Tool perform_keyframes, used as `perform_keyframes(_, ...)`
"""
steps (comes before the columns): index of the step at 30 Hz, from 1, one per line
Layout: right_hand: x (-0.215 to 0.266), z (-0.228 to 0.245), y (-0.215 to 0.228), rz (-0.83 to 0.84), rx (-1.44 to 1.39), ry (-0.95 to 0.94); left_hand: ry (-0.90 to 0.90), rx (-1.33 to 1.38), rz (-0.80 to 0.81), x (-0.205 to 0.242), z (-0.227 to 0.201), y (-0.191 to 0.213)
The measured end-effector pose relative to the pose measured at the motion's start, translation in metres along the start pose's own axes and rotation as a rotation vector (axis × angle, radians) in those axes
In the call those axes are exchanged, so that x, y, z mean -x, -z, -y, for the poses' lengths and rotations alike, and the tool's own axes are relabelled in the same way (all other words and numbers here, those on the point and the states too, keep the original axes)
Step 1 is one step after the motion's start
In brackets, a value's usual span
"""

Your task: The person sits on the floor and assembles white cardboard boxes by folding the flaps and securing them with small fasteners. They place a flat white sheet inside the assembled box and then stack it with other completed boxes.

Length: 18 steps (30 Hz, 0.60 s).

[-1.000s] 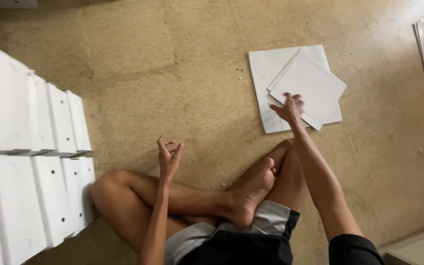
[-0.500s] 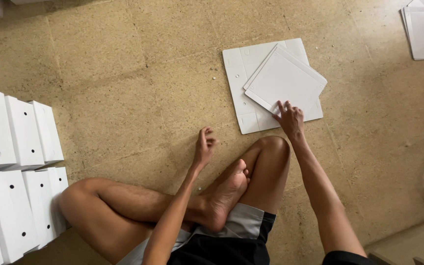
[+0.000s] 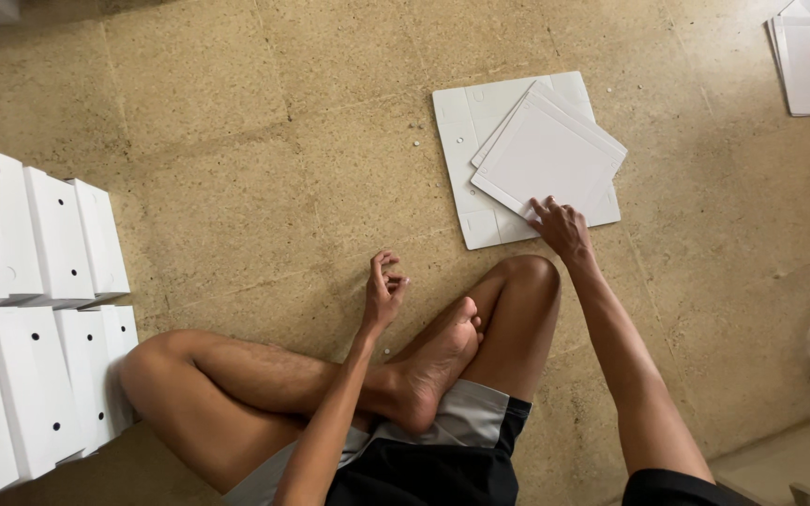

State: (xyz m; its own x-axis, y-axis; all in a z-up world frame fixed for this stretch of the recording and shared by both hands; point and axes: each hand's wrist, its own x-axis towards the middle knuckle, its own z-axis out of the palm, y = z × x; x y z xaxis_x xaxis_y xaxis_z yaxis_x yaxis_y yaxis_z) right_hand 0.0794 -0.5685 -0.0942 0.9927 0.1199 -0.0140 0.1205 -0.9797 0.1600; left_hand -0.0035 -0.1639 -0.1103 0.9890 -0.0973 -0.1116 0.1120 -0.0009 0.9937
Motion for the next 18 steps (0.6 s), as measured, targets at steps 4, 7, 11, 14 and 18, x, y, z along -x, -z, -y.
perform_keyframes(4,-0.001,0.001,0.011,0.007,0.077,0.042,-0.010,0.016,0.007,0.000,0.001,0.002)
perform_keyframes(7,-0.004,0.002,0.031,0.082,0.018,0.055,-0.028,-0.005,0.000,-0.001,0.001,0.001)
perform_keyframes(11,-0.001,-0.008,0.001,0.006,0.140,0.131,-0.016,0.001,-0.004,0.000,-0.002,0.002)
perform_keyframes(14,-0.002,-0.028,-0.048,-0.195,0.280,0.218,-0.008,0.005,0.005,0.001,-0.010,0.003)
perform_keyframes(18,-0.009,-0.045,-0.037,-0.619,0.728,0.159,0.014,-0.018,0.027,0.001,-0.018,0.005)
